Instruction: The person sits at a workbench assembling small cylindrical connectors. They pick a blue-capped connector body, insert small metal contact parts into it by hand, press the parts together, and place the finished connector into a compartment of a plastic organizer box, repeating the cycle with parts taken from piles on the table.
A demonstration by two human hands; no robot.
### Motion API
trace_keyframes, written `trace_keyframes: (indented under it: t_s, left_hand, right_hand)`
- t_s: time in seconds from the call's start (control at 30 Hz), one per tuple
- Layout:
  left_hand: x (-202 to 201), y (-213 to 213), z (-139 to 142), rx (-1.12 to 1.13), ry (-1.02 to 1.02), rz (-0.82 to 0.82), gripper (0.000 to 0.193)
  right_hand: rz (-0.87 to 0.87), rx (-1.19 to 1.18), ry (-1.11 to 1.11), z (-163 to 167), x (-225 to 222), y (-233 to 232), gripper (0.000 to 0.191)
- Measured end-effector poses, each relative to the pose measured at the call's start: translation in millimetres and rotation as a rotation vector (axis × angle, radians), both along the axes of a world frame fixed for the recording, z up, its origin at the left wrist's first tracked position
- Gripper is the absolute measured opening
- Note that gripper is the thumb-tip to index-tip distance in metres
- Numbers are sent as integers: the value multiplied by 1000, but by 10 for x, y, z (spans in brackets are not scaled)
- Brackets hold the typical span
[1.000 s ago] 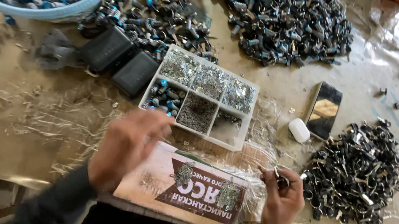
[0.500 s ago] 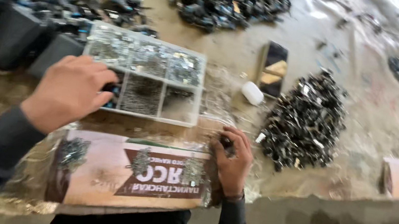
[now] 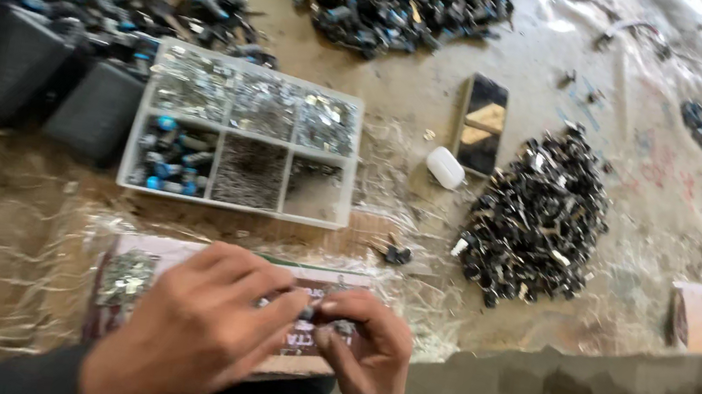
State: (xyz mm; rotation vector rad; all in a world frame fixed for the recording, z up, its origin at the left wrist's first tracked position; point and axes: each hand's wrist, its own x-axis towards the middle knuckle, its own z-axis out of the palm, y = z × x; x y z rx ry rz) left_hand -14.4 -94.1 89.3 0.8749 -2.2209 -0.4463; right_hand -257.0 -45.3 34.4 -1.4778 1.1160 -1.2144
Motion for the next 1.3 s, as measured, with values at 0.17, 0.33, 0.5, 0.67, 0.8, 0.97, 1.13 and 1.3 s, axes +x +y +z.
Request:
trace_keyframes:
  t_s: [0.17, 0.33, 0.5, 0.67, 0.8, 0.97, 1.13, 1.3]
  left_hand:
    - [-115, 24, -71, 148, 214, 78, 33]
    - [-114, 88, -240, 260, 401, 210, 31]
    - [-73, 83, -352, 157, 408, 213, 41]
    - [4, 23, -474, -42, 341, 228, 45]
    - [3, -119, -565, -84, 368, 312, 38]
    - [92, -267, -554, -51, 350, 565, 36]
    - [75, -342, -536, 8, 381, 580, 38]
    - [100, -384, -573, 5, 352, 547, 41]
  right_hand:
    - [57, 300, -328, -241, 19, -227, 16]
    - [162, 370, -424, -323, 29, -377, 16]
    - [179, 423, -654, -340, 167, -509, 12]
    - [114, 309, -375, -204, 377, -593, 13]
    - [187, 340, -159, 37, 449, -860, 19]
    - [-150, -304, 624, 227, 544, -1294, 19]
    - [108, -465, 1009, 91, 838, -1601, 22]
    - [70, -519, 1039, -49, 933, -1672, 11]
